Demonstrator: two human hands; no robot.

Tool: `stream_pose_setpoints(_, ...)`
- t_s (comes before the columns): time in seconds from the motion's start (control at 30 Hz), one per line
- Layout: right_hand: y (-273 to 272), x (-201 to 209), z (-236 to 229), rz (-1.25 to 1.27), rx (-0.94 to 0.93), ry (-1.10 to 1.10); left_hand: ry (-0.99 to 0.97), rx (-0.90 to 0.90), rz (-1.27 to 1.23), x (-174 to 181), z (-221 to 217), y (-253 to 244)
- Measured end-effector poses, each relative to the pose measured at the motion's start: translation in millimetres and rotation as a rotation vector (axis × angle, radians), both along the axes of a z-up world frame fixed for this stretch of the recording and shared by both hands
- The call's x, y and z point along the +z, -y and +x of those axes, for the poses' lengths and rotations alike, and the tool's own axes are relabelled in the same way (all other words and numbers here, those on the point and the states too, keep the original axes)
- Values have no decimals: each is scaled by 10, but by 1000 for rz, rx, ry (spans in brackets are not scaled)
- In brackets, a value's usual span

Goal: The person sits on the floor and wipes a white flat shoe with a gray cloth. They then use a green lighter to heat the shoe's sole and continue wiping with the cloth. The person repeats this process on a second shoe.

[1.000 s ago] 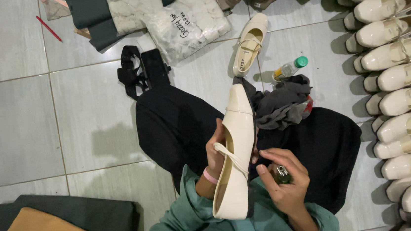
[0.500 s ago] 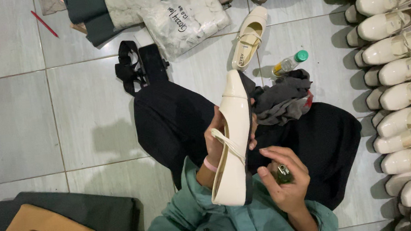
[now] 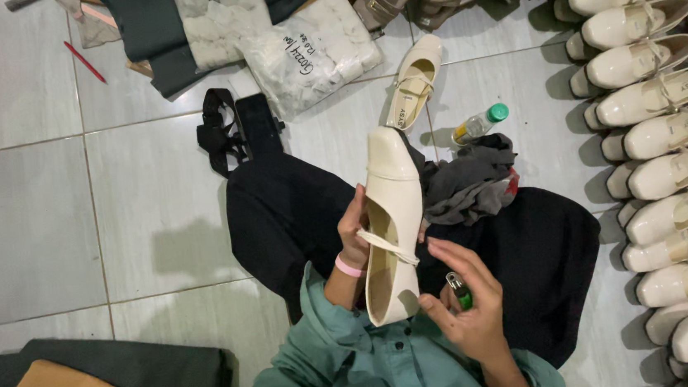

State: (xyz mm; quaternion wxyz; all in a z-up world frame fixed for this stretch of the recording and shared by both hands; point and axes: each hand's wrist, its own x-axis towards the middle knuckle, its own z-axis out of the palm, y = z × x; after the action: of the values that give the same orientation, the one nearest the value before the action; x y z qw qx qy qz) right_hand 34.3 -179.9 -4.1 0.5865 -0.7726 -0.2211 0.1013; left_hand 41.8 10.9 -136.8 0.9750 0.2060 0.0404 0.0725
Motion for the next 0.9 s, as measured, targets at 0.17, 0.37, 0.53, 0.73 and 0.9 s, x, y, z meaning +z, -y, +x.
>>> stream_pose_setpoints(0.17, -71, 36, 73, 21, -74, 155, 25, 17, 125, 213, 15, 3)
stream_pose_setpoints(0.37, -370, -176, 679, -26, -160, 340, 90, 308, 1085, 649, 79, 98)
stream_pose_setpoints(0.53, -567, -475, 900, 167, -198, 191, 116, 506, 1389, 620, 59, 65)
stream_pose_setpoints(0.73, -531, -422, 618, 103, -235, 666, 250, 586, 1173, 186, -20, 105)
stream_pose_setpoints(0.9, -409, -165, 511, -12, -80, 794, 40, 374, 656, -6, -76, 148)
